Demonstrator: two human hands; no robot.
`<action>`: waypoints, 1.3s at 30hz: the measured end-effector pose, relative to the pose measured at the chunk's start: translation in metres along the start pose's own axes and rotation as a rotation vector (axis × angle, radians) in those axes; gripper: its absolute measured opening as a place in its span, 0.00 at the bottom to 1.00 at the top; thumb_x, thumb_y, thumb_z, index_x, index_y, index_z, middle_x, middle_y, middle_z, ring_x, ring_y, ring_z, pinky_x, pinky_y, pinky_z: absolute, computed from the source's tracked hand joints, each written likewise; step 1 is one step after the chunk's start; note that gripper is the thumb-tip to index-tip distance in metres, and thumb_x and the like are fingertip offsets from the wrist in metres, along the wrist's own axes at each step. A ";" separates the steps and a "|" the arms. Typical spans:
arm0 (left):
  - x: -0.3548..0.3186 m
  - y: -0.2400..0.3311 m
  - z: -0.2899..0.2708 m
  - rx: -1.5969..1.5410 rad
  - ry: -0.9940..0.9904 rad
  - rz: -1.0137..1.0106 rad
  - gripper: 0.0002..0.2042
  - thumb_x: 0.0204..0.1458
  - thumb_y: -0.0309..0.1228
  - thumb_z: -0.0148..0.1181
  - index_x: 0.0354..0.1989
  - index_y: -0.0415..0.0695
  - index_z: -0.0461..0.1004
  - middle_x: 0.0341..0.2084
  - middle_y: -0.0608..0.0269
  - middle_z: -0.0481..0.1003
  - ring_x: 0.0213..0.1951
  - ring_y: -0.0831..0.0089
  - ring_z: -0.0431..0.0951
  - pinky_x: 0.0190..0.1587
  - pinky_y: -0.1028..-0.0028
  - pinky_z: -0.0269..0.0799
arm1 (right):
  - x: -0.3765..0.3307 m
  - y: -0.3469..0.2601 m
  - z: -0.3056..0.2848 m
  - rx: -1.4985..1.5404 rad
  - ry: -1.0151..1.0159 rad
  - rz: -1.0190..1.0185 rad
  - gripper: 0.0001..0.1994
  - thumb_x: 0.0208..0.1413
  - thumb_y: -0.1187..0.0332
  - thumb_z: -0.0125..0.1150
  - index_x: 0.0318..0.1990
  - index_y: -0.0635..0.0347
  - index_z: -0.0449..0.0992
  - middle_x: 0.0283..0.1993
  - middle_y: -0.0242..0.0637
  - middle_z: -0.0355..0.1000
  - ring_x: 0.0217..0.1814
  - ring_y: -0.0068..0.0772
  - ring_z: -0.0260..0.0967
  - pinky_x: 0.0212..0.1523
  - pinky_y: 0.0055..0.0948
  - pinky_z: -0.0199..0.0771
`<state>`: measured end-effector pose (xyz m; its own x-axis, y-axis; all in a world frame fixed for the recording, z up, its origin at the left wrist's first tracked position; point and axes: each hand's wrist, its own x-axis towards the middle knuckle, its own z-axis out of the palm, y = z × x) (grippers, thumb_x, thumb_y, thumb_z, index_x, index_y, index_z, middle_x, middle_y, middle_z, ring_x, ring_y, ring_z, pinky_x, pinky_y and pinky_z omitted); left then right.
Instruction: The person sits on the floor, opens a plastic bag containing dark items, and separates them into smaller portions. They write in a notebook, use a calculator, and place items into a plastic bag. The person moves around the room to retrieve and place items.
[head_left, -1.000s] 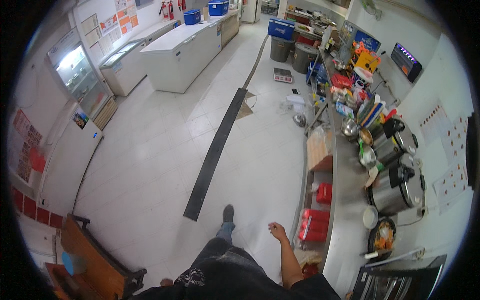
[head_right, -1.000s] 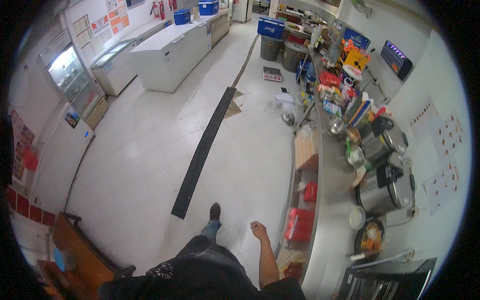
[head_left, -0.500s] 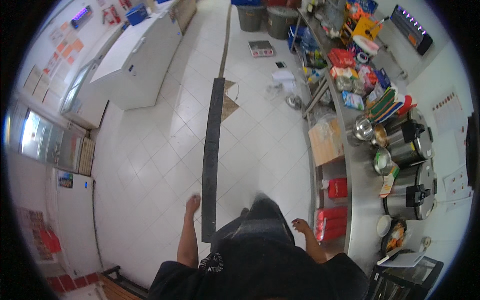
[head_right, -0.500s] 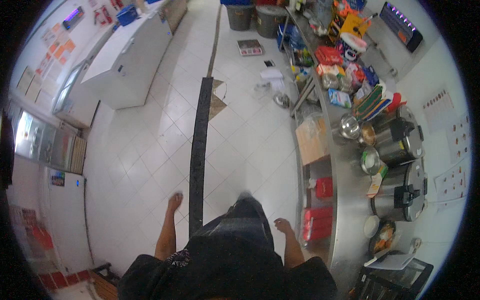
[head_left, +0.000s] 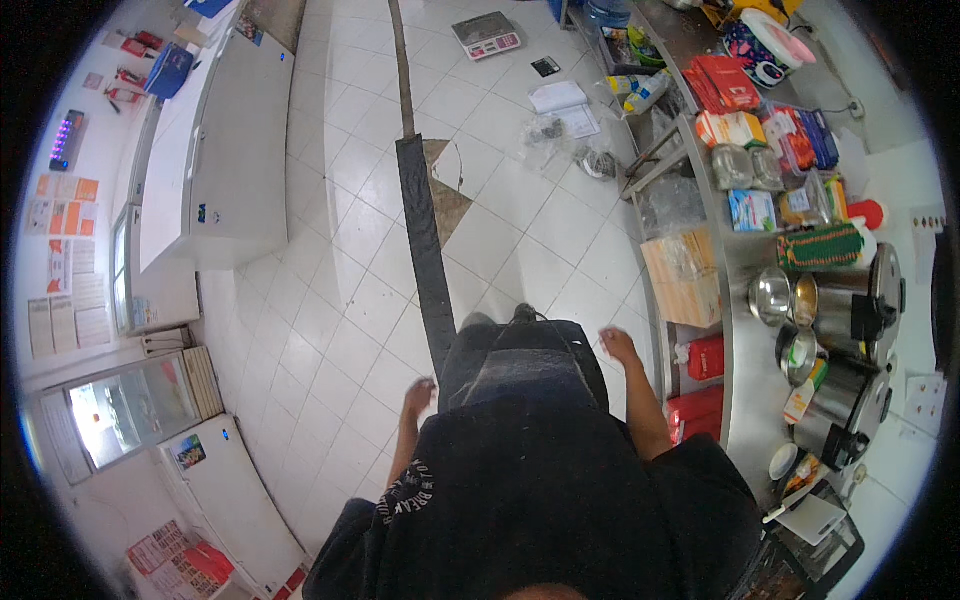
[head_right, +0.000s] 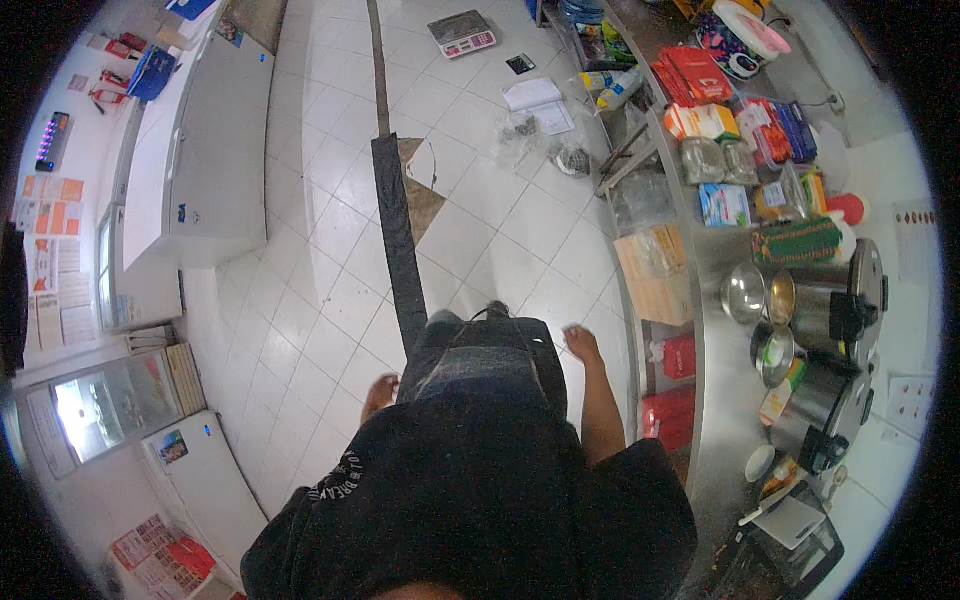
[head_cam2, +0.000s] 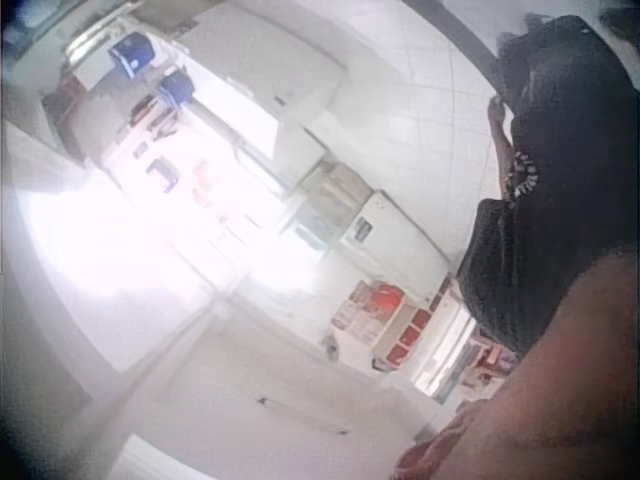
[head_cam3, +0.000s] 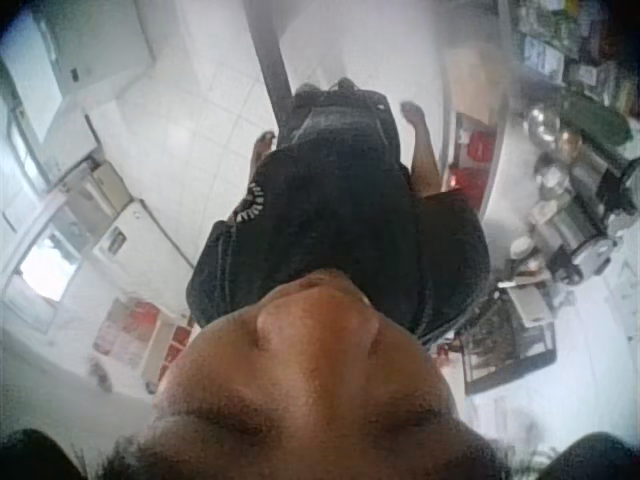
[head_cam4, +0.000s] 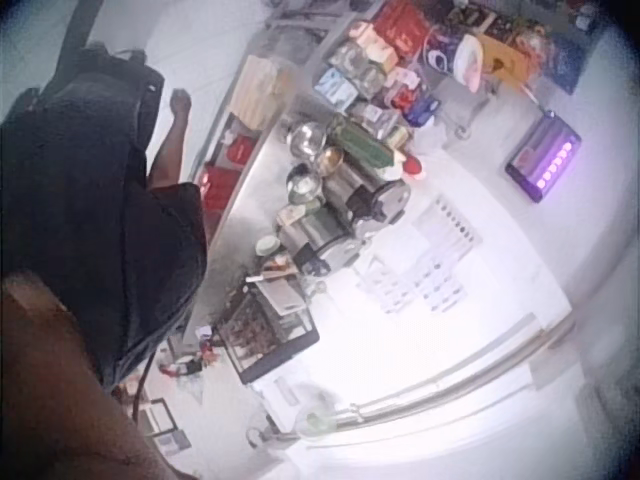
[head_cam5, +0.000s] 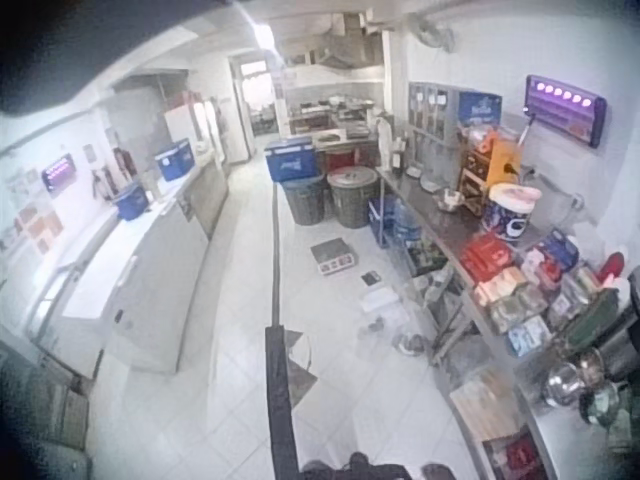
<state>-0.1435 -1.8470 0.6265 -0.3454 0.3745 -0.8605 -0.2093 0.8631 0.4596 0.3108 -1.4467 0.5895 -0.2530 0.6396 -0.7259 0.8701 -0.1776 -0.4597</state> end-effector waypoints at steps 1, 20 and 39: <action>0.010 0.004 -0.004 0.081 -0.029 -0.044 0.15 0.60 0.35 0.47 0.49 0.44 0.75 0.35 0.60 0.79 0.38 0.69 0.78 0.40 0.70 0.74 | 0.028 -0.041 -0.016 -0.047 0.120 -0.246 0.16 0.64 0.56 0.52 0.44 0.58 0.77 0.32 0.35 0.78 0.30 0.26 0.74 0.33 0.28 0.75; 0.425 0.625 -0.148 0.942 -0.390 -0.389 0.40 0.55 0.69 0.37 0.54 0.42 0.73 0.47 0.52 0.77 0.53 0.54 0.75 0.51 0.50 0.70 | 0.333 -0.502 -0.088 0.085 -0.146 0.130 0.28 0.53 0.37 0.56 0.37 0.56 0.78 0.38 0.41 0.78 0.44 0.43 0.74 0.47 0.39 0.71; 0.642 0.898 -0.141 1.631 -0.614 0.526 0.22 0.61 0.47 0.44 0.37 0.42 0.79 0.36 0.45 0.79 0.41 0.45 0.78 0.46 0.52 0.72 | 0.533 -0.621 -0.066 0.243 -0.252 0.461 0.25 0.57 0.46 0.50 0.46 0.58 0.78 0.50 0.49 0.75 0.54 0.53 0.72 0.55 0.49 0.70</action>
<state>-0.6819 -0.8792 0.5175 0.3539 0.4192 -0.8361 0.9321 -0.0840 0.3524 -0.3368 -0.9459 0.5216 0.0101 0.2629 -0.9648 0.7997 -0.5813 -0.1501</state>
